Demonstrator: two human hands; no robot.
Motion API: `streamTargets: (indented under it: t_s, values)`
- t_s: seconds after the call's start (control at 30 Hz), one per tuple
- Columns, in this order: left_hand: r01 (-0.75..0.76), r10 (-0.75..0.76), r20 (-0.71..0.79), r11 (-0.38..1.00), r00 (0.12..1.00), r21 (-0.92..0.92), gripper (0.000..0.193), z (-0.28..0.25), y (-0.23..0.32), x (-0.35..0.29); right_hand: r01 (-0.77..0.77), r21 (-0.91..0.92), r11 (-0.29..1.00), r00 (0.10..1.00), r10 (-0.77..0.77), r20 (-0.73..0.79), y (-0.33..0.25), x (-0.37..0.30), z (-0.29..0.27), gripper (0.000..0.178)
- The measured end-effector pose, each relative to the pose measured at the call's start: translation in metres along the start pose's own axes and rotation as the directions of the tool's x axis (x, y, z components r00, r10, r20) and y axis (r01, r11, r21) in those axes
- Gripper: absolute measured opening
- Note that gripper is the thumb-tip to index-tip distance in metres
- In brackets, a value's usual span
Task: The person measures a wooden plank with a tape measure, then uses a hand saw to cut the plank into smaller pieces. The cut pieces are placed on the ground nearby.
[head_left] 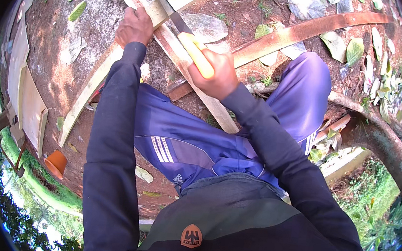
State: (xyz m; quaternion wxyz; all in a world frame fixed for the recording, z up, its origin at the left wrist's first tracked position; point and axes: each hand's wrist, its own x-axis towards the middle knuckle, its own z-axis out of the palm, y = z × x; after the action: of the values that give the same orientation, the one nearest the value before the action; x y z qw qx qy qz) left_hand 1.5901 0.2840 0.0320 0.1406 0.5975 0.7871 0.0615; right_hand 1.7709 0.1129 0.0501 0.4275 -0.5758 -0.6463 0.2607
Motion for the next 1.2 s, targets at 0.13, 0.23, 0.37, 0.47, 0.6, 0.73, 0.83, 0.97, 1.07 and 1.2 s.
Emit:
streamTargets:
  t_s: [0.13, 0.23, 0.37, 0.47, 0.6, 0.73, 0.83, 0.97, 1.07, 1.2]
  values:
    - [0.028, -0.027, -0.034, 0.999, 0.999, 0.029, 0.051, 0.0, -0.005, 0.011, -0.146, 0.176, 0.973, 0.985, 0.159, -0.064, -0.016, 0.035, 0.008, 0.019]
    - [0.047, -0.047, -0.048, 0.999, 0.998, 0.008, 0.049, 0.005, -0.018, 0.007, -0.059, 0.125, 0.99, 0.995, 0.069, -0.073, -0.03, 0.012, -0.01, 0.019]
    - [0.026, -0.026, -0.024, 1.0, 0.999, -0.003, 0.048, -0.003, -0.016, -0.009, -0.242, 0.11, 0.964, 0.969, 0.235, 0.076, -0.064, -0.106, -0.086, 0.008]
    - [0.007, -0.009, -0.064, 1.0, 0.998, -0.023, 0.047, -0.001, -0.015, 0.002, -0.269, 0.138, 0.953, 0.963, 0.264, 0.049, -0.067, -0.096, -0.084, 0.014]
    - [-0.039, 0.039, -0.016, 0.999, 0.999, 0.006, 0.045, 0.002, -0.004, 0.001, -0.258, 0.052, 0.965, 0.965, 0.255, 0.059, -0.012, 0.026, -0.006, 0.007]
    - [0.007, -0.007, -0.024, 1.0, 1.0, 0.02, 0.046, 0.002, -0.021, -0.003, -0.225, 0.021, 0.974, 0.964, 0.219, 0.153, -0.019, 0.007, -0.015, 0.015]
    - [0.025, -0.025, -0.032, 1.0, 0.999, 0.004, 0.046, -0.005, -0.019, -0.005, -0.179, 0.048, 0.983, 0.974, 0.17, 0.152, -0.037, -0.081, -0.072, 0.032]
    - [0.03, -0.03, -0.046, 1.0, 0.998, -0.007, 0.048, -0.001, -0.023, 0.0, -0.279, -0.028, 0.96, 0.929, 0.277, 0.247, -0.045, -0.061, -0.064, 0.017]
    - [-0.034, 0.034, -0.011, 0.999, 0.999, 0.004, 0.048, 0.003, 0.004, 0.005, -0.279, 0.021, 0.96, 0.954, 0.274, 0.118, -0.009, 0.059, 0.008, 0.015]
    - [0.028, -0.029, -0.036, 0.999, 0.999, -0.018, 0.047, -0.004, -0.012, 0.003, -0.307, 0.058, 0.95, 0.938, 0.291, 0.186, -0.02, 0.0, -0.016, 0.012]
